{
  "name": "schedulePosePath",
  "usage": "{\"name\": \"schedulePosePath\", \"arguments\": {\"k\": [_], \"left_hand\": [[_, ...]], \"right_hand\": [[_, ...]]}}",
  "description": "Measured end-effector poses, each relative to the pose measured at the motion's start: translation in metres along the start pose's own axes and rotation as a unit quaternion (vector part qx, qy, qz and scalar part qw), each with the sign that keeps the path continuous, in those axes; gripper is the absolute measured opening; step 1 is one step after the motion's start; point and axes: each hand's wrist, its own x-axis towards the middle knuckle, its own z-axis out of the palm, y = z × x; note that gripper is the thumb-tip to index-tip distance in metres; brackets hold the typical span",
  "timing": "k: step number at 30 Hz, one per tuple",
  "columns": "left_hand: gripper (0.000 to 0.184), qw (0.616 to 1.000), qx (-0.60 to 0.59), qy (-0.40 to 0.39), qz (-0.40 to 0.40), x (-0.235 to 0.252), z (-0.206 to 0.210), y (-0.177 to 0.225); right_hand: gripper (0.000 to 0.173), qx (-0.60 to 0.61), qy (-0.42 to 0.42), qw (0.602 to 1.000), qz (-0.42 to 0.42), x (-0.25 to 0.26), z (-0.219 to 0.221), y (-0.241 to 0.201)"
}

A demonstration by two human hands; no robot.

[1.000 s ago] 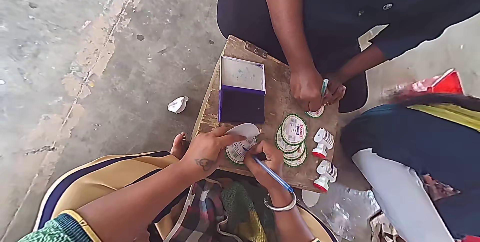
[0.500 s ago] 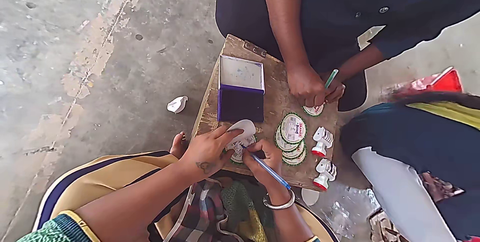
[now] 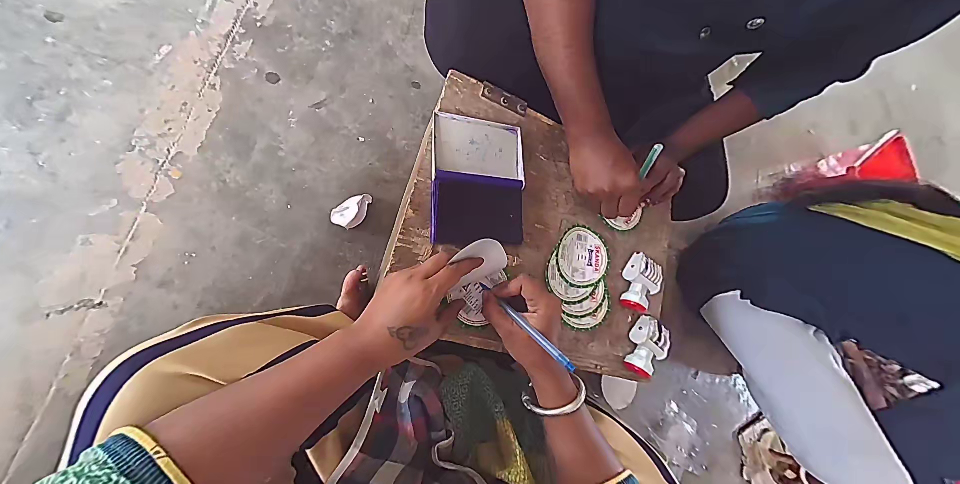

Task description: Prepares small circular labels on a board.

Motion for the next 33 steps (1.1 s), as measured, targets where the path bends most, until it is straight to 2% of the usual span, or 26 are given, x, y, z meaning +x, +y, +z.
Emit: {"name": "schedulePosePath", "arguments": {"k": [33], "left_hand": [[0.044,1.0,0.017,0.002,0.004,-0.0001,-0.0008,0.0008]], "right_hand": [[0.009,-0.026,0.016,0.999,0.026,0.0011,0.0004,0.0028]]}}
